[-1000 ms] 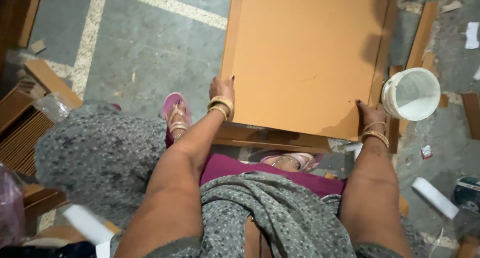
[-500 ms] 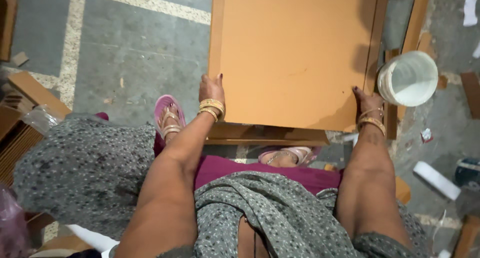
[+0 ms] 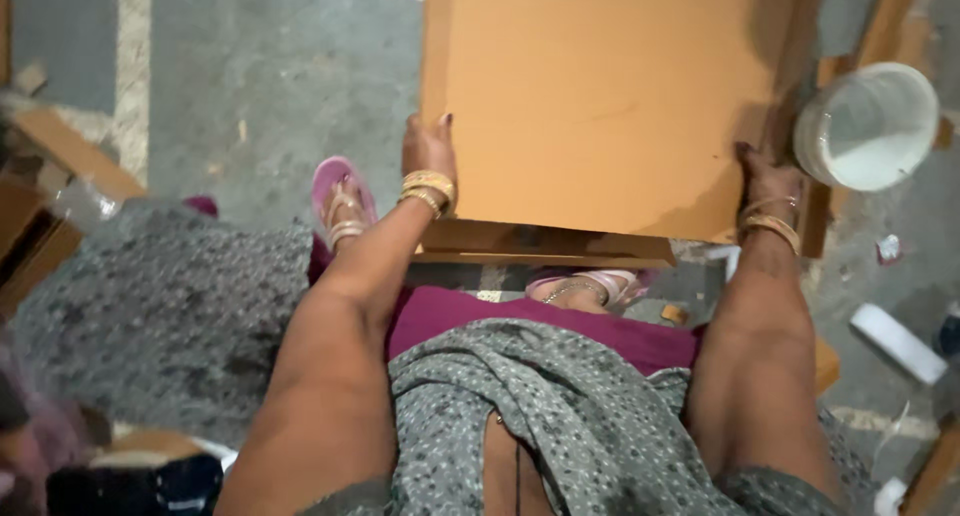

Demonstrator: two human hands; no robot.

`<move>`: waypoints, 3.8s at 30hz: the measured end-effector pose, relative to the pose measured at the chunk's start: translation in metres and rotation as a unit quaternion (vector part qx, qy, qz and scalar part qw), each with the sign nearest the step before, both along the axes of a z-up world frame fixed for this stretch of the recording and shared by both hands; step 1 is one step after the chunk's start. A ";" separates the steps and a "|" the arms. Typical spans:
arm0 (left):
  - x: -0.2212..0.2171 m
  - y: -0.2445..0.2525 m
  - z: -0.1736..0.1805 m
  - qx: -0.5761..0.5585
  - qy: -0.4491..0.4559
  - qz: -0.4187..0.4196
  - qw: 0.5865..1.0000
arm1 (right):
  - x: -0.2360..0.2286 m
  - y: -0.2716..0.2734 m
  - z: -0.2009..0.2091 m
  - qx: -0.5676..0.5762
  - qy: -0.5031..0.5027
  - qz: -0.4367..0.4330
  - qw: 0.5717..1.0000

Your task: The person sits on the floor and applies a clear liquid adhesive to a flat, orange-brown cardboard piece using a white foam roller. They repeatedly dip the roller into a white bucket and roll it across the surface to coat it evenly.

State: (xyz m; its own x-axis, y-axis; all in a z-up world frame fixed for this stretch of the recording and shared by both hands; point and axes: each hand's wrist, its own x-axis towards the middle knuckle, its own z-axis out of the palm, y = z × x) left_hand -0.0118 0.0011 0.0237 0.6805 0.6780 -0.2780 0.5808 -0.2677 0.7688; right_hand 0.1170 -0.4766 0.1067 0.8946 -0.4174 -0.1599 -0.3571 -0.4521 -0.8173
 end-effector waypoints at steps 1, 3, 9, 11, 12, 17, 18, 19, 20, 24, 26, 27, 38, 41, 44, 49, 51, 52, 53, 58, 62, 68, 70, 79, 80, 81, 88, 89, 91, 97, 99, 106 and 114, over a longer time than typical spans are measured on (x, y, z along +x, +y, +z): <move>0.001 0.001 -0.001 -0.008 0.011 0.008 1.000 | -0.002 0.000 0.007 -0.071 -0.003 0.016 0.997; 0.005 -0.001 -0.004 -0.025 0.031 0.022 0.999 | -0.006 0.008 0.011 -0.080 -0.001 0.028 0.996; 0.007 -0.002 -0.020 0.032 0.059 -0.004 0.998 | 0.001 -0.004 0.000 0.072 -0.008 0.053 0.996; 0.008 -0.003 -0.022 0.030 0.070 -0.004 0.997 | 0.005 -0.013 -0.013 0.090 -0.047 0.104 0.989; 0.007 -0.002 -0.022 0.028 0.075 -0.005 0.997 | 0.007 -0.015 -0.019 0.116 -0.042 0.090 0.988; 0.007 -0.002 -0.022 0.030 0.084 -0.021 0.996 | 0.006 -0.023 -0.028 0.201 -0.060 0.080 0.974; 0.005 -0.003 -0.023 0.032 0.078 -0.022 0.996 | 0.008 -0.027 -0.029 0.146 -0.040 0.072 0.986; 0.005 -0.002 -0.024 0.043 0.071 -0.018 0.996 | 0.012 -0.032 -0.032 0.093 -0.020 0.063 0.994; 0.006 -0.003 -0.025 0.054 0.063 -0.013 0.996 | 0.015 -0.036 -0.035 0.038 0.001 0.054 0.998; 0.011 0.001 -0.018 0.050 0.094 -0.046 0.993 | 0.027 -0.049 -0.038 -0.086 0.059 0.086 0.991; 0.026 0.015 -0.013 0.028 0.107 -0.080 0.991 | 0.049 -0.050 -0.037 -0.205 0.057 0.140 0.967; 0.027 0.018 -0.013 0.013 0.118 -0.097 0.988 | 0.055 -0.051 -0.037 -0.281 0.081 0.157 0.943; 0.018 0.014 0.008 0.016 0.078 -0.086 0.993 | 0.052 -0.044 -0.047 -0.154 -0.100 0.070 0.980; 0.021 0.017 0.014 0.011 0.096 -0.085 0.992 | 0.057 -0.042 -0.052 -0.125 -0.054 -0.002 0.991; 0.020 0.017 0.013 0.007 0.115 -0.086 0.990 | 0.053 -0.027 -0.040 -0.185 -0.111 0.060 0.975; 0.034 0.018 0.009 -0.047 0.038 -0.023 0.998 | 0.023 0.021 0.021 -0.239 0.047 0.079 0.967; 0.041 0.019 0.022 -0.081 0.036 -0.015 0.996 | 0.024 0.033 0.029 -0.212 0.023 0.022 0.977; 0.043 0.019 0.029 -0.103 0.016 -0.023 0.994 | 0.032 0.036 0.026 -0.236 0.135 -0.022 0.962; 0.046 0.017 0.034 -0.114 0.069 -0.013 0.991 | 0.048 0.033 0.021 -0.253 0.244 -0.060 0.934; 0.048 0.018 0.021 0.002 0.042 -0.068 0.997 | 0.054 -0.006 -0.024 -0.308 0.094 -0.028 0.946; 0.049 0.023 -0.003 0.024 0.049 -0.069 0.996 | 0.053 -0.019 -0.038 -0.320 0.109 -0.036 0.941; 0.050 0.025 -0.005 0.016 0.058 -0.077 0.995 | 0.049 -0.046 -0.058 -0.304 0.124 0.001 0.944; 0.045 0.031 -0.005 0.024 0.065 -0.086 0.994 | 0.041 -0.051 -0.063 -0.286 0.095 0.021 0.953; 0.046 0.082 0.009 0.028 0.100 -0.110 0.988 | -0.007 0.033 -0.033 -0.101 0.113 -0.067 0.986; 0.046 0.086 0.011 0.043 0.095 -0.110 0.988 | -0.011 0.036 -0.032 -0.125 0.138 -0.077 0.980; 0.047 0.094 0.013 0.060 0.093 -0.109 0.988 | -0.019 0.038 -0.035 -0.147 0.165 -0.086 0.972; 0.055 0.128 0.011 0.066 0.092 -0.114 0.987 | -0.036 0.030 -0.098 -0.092 0.091 -0.061 0.990; 0.055 0.127 0.011 0.063 0.096 -0.115 0.987 | -0.037 0.029 -0.100 -0.083 0.083 -0.048 0.992; 0.053 0.126 0.013 0.066 0.102 -0.106 0.987 | -0.034 0.026 -0.098 -0.062 0.064 -0.023 0.996; 0.042 0.112 0.012 0.058 0.138 -0.017 0.989 | -0.008 0.024 -0.082 -0.163 0.171 0.008 0.972; 0.040 0.113 0.012 0.043 0.149 -0.010 0.988 | -0.011 0.025 -0.077 -0.160 0.112 0.007 0.981; 0.037 0.113 0.022 0.044 0.149 -0.037 0.987 | -0.011 0.039 -0.075 -0.228 0.166 -0.081 0.956; 0.043 0.112 0.036 0.043 0.163 -0.047 0.985 | -0.010 0.044 -0.064 -0.224 0.085 -0.021 0.971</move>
State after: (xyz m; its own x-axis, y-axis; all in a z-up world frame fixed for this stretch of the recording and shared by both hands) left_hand 0.0316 0.1130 0.0592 0.6262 0.6469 -0.4352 0.7618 -0.3888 0.5182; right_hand 0.1066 -0.4322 0.0428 0.8518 -0.5149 -0.0966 -0.4951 -0.7308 -0.4699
